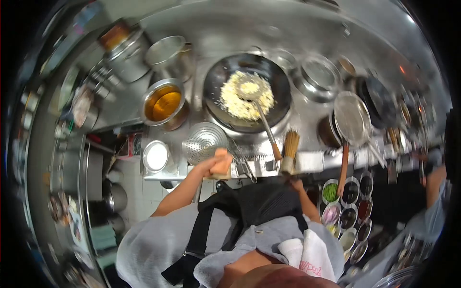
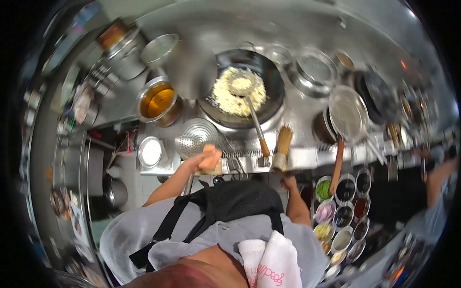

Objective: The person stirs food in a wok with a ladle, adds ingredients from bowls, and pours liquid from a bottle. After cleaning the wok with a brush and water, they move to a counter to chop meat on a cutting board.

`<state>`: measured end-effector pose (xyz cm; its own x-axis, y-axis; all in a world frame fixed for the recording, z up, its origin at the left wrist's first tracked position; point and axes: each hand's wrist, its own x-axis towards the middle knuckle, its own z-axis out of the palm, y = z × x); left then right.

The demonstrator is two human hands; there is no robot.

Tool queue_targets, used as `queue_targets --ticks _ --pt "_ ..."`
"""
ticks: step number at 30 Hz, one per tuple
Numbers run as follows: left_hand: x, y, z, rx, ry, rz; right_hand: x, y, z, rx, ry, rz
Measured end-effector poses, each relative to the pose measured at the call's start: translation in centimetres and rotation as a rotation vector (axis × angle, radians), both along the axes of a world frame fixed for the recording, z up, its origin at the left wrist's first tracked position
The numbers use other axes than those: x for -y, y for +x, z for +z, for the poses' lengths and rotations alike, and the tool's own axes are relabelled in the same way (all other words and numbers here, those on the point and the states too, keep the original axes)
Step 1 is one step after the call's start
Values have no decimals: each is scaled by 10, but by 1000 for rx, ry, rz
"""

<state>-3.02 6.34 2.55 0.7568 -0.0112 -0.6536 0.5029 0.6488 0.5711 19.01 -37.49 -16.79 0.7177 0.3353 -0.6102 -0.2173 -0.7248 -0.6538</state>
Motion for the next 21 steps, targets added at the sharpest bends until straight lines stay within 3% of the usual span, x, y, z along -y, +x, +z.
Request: queue_targets --ticks 1,2,6,10,12,21 --pt "8 -19 0 -25 65 17 0 4 -1 248 -11 139" --pt "10 -38 -6 -52 64 43 -25 29 12 262 13 217" --pt "41 -102 11 -117 91 184 -147 88 26 228 185 493" --pt "69 -127 31 -207 143 253 -213 85 28 129 303 658" --pt "85 -127 46 -160 253 269 -224 84 24 77 333 706" --pt "119 -117 53 -147 169 285 -220 87 20 -106 405 760"
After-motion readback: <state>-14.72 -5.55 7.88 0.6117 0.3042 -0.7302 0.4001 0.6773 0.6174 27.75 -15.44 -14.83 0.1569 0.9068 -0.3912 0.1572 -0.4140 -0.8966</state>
